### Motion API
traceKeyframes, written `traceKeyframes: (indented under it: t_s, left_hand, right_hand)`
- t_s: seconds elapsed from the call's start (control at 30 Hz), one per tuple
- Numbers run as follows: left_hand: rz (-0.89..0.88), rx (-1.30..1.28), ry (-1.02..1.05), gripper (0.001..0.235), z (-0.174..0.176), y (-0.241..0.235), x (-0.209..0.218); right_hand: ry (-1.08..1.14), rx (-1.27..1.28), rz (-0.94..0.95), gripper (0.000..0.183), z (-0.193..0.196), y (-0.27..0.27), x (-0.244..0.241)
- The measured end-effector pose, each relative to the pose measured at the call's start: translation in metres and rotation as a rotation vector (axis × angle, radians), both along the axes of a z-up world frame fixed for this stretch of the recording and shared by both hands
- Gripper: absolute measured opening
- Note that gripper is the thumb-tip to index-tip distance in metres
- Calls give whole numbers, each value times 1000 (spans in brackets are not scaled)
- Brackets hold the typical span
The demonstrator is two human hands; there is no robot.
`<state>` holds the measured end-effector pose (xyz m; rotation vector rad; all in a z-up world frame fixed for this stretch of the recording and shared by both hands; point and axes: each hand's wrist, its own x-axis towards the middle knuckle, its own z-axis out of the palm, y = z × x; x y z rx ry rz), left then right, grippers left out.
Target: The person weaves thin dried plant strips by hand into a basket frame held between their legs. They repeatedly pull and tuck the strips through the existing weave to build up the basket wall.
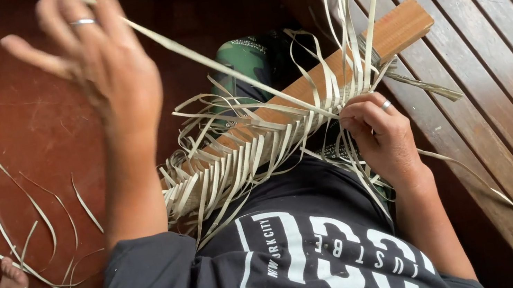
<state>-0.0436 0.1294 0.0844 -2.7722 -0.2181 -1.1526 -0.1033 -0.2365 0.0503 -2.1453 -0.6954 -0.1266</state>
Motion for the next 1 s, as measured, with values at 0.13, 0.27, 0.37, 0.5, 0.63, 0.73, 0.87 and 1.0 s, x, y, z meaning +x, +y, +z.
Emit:
traceKeyframes:
  t_s: [0.13, 0.27, 0.37, 0.5, 0.63, 0.73, 0.87, 1.0]
  left_hand:
    - [-571, -209, 173, 20, 16, -82, -23]
    - [-861, -360, 584, 63, -40, -131, -27]
    - [-999, -519, 732, 58, -40, -134, -19]
    - [-1029, -539, 677, 34, -55, -136, -13]
    - [-995, -642, 774, 21, -38, -130, -13]
    - [-969, -653, 852, 17, -23, -127, -14]
    - [-968, -765, 947, 9, -17, -130, -18]
    - [-966, -847, 1016, 4, -4, -128, -18]
  right_hand:
    - [-58, -40, -53, 9, 1, 12, 3]
    - [-226, -5, -146, 13, -8, 28, 8]
    - [-251, -19, -224, 11, -17, 30, 10]
    - [-220, 8, -258, 11, -22, 28, 14]
    - [-67, 93, -235, 6, -5, 31, 16]
    - [50, 154, -178, 9, 5, 33, 21]
    - [69, 343, -150, 12, 4, 23, 34]
    - [66, 404, -172, 12, 15, 22, 28]
